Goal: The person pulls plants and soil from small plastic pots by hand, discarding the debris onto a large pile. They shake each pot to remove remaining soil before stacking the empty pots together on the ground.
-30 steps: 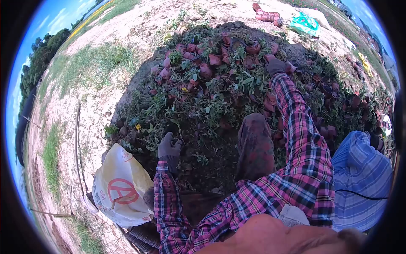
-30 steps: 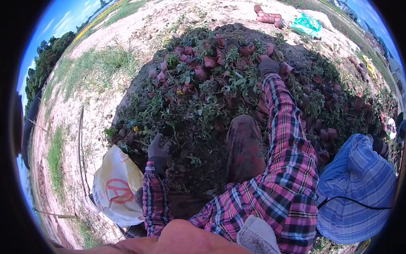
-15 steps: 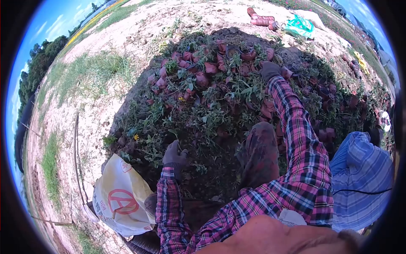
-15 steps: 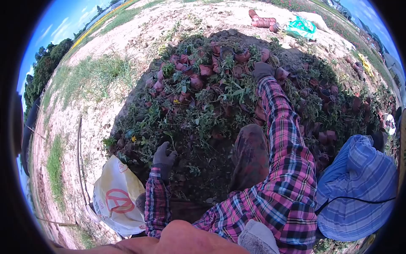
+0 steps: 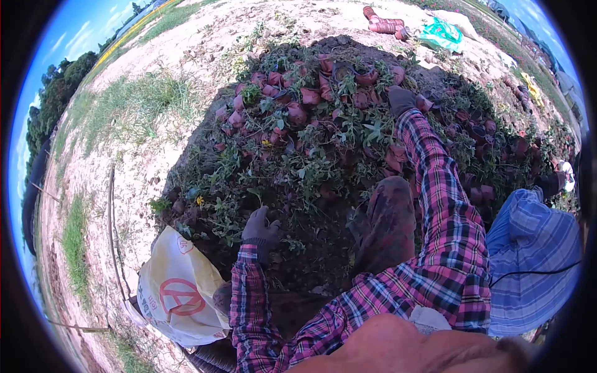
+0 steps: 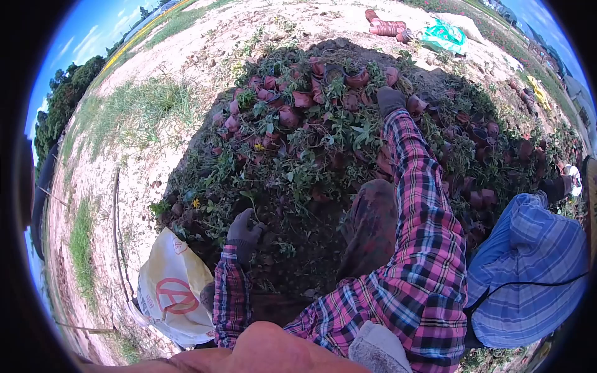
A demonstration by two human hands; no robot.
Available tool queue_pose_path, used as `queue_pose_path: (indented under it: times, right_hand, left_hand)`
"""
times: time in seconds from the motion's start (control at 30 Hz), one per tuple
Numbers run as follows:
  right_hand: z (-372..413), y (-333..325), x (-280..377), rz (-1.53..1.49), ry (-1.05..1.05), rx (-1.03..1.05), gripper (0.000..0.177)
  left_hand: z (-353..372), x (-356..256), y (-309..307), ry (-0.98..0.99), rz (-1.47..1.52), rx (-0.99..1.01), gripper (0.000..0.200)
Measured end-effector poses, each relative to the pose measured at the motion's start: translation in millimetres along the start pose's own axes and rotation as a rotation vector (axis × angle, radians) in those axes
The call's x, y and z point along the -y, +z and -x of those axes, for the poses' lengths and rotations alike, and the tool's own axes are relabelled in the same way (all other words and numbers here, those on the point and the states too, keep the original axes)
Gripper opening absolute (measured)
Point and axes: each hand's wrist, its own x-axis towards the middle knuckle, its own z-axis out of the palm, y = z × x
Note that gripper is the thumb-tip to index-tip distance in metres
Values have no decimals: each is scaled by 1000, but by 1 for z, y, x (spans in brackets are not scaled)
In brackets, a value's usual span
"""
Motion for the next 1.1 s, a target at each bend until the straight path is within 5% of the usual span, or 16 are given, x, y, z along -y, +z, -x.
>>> queue_pose_path:
  times: [0.17, 0.27, 0.33, 0.4, 0.5, 0.57, 0.67, 0.77, 0.8, 0.93, 1.1]
  right_hand:
    - [13, -61, 24, 264, -70, 44, 24]
    - [42, -92, 49, -81, -385, 76, 20]
    - [55, -81, 78, -383, -553, 142, 23]
    - [86, -66, 125, -535, -642, 295, 24]
    - [143, -45, 204, -720, -623, 579, 26]
    - [183, -30, 246, -703, -696, 536, 27]
    - [220, 2, 279, -836, -729, 666, 29]
    - [230, 40, 279, -1018, -565, 765, 29]
    - [226, 43, 283, -1120, -448, 1077, 27]
    - [239, 53, 293, -894, -719, 891, 30]
    - [249, 19, 293, -604, -794, 701, 27]
  left_hand:
    - [2, 2, -2, 52, -32, -49, 50]
    - [-5, -4, 13, 79, -20, -120, 49]
    - [-14, -11, 36, 71, 470, -83, 46]
    - [-19, -32, 43, -143, 1019, 3, 44]
    - [-16, -37, 41, -229, 1232, 82, 42]
    - [-13, -31, 40, -232, 1333, 80, 38]
    - [-15, 7, 53, -330, 949, -59, 29]
    - [-12, 37, 74, -308, 922, -183, 20]
    - [-11, 41, 73, -238, 898, -200, 17]
    - [5, 51, 75, -282, 562, -203, 18]
    - [21, 14, 30, -582, 1057, 78, 28]
